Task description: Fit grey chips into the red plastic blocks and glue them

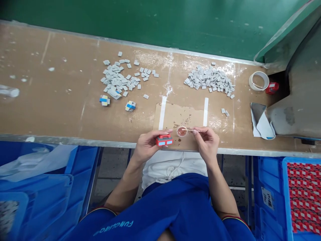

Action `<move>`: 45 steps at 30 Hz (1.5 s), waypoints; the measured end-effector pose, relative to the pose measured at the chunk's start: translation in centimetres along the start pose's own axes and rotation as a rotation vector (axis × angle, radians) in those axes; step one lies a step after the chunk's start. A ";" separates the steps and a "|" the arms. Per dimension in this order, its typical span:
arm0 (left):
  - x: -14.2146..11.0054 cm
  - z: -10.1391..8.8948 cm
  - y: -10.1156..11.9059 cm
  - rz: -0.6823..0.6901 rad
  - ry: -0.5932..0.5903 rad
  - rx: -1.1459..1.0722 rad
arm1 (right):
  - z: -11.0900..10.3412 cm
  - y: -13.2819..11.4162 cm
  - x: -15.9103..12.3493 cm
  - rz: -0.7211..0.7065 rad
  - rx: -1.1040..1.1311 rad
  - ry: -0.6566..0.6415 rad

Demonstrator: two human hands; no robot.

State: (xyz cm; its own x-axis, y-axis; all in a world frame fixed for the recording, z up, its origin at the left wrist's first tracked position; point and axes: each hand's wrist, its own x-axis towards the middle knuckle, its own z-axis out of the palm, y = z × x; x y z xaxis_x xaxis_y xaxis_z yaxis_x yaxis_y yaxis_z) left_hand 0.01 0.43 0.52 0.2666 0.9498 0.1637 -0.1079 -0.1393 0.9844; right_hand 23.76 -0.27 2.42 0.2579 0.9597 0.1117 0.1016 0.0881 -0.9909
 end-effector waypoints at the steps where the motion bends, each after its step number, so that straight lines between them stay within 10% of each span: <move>1: 0.0 0.0 0.0 -0.002 0.000 0.014 | -0.1 0.0 0.0 0.041 0.020 0.012; 27: -0.3 0.2 0.1 -0.001 -0.016 0.219 | 2.7 -2.9 -1.7 -0.221 -0.172 -0.235; 36: -0.4 0.0 -0.2 -0.045 -0.003 0.145 | 0.2 -2.7 -0.5 -0.312 -0.260 -0.073; 45: -0.2 -0.2 0.2 -0.068 0.000 0.119 | -1.3 -2.5 1.1 -0.355 -0.569 -0.231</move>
State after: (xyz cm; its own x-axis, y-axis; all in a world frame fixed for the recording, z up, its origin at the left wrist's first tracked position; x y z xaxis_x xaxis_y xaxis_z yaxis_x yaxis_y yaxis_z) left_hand -0.27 0.23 0.70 0.2694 0.9581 0.0967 0.0245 -0.1072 0.9939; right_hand 25.06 0.18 5.08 -0.0876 0.9364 0.3397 0.6442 0.3134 -0.6977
